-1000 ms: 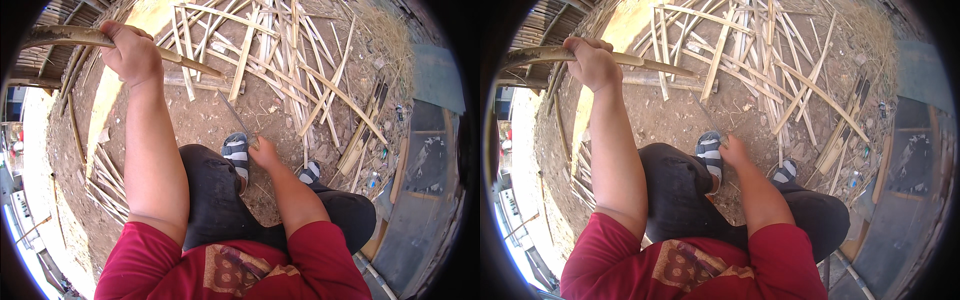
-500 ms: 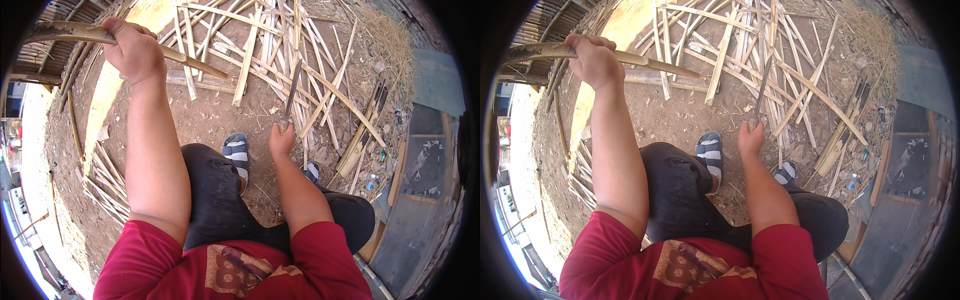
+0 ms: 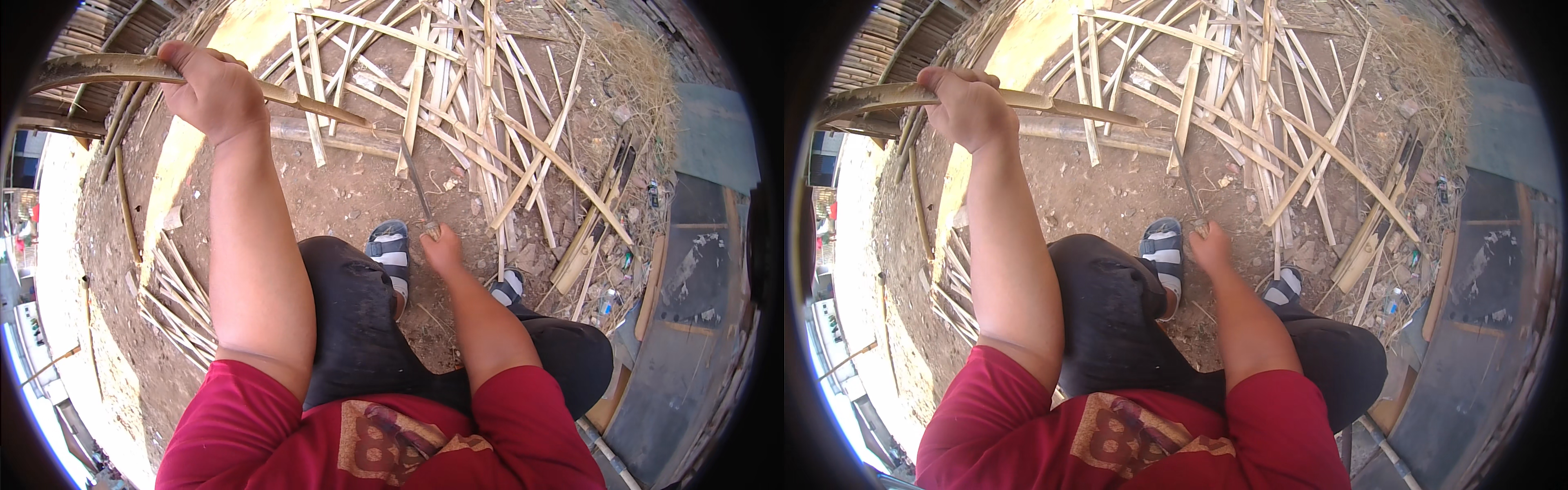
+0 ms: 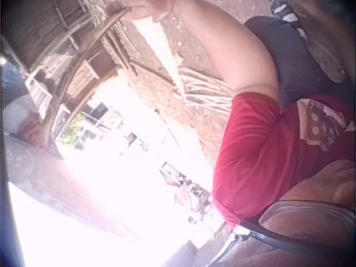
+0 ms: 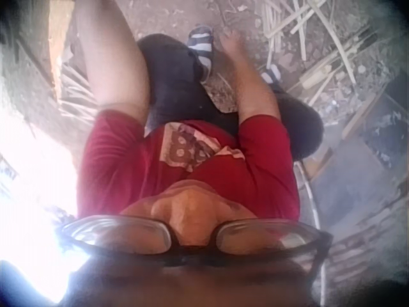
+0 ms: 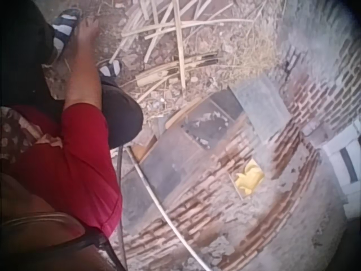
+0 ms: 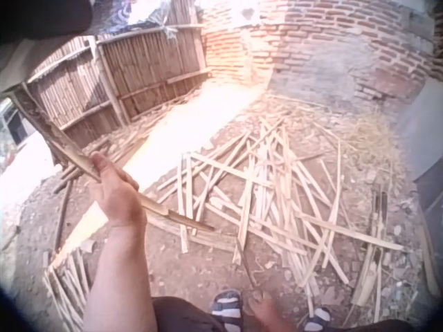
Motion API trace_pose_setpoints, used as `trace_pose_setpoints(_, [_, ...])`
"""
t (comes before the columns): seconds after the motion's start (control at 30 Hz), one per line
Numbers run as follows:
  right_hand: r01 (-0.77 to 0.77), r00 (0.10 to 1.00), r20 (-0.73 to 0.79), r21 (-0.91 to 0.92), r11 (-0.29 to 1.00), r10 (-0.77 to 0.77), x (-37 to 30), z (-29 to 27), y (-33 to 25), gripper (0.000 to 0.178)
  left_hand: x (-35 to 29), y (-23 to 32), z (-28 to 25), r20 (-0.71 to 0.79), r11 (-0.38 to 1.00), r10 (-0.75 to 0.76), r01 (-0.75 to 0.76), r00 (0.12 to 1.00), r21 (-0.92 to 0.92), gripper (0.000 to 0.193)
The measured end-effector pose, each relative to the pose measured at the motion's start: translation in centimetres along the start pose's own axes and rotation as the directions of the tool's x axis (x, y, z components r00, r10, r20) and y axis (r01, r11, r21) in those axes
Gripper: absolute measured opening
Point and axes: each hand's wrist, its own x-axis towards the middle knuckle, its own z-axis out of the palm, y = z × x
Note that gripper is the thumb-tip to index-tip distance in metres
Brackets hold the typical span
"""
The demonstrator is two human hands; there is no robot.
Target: The person strips the outer layer from a length of bamboo using a large blade, then holds the bamboo piece up to check it.
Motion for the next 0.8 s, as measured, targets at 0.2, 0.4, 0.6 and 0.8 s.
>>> trace_pose_setpoints(0.2, [-0.148, 0.879, -0.439, 0.119, 0.982, 0.186, 2.2, -1.2, 1.0, 0.038, -0.5, -1.2, 0.9, 0.045, 0.995, -0.046, 0.050, 0.998, -0.091, 0.055])
trace_pose_setpoints(0.4, [0.100, 0.964, -0.262, 0.188, 0.977, -0.049, 1.5, -1.3, -5.9, 0.039, -0.6, -2.3, 1.0, 0.060, 0.989, 0.016, -0.007, 0.998, -0.149, 0.052])
trace_pose_setpoints(0.6, [0.193, 0.973, -0.181, 0.272, 0.943, -0.147, 1.3, 0.3, -12.3, 0.043, -0.6, -2.3, 0.9, 0.040, 0.990, 0.018, -0.012, 0.999, -0.142, 0.051])
trace_pose_setpoints(0.8, [0.028, 0.999, 0.025, -0.105, 0.994, -0.026, 5.1, 3.3, -8.0, 0.044, -0.4, -2.2, 1.3, 0.044, 0.992, -0.007, 0.013, 0.999, -0.123, 0.053])
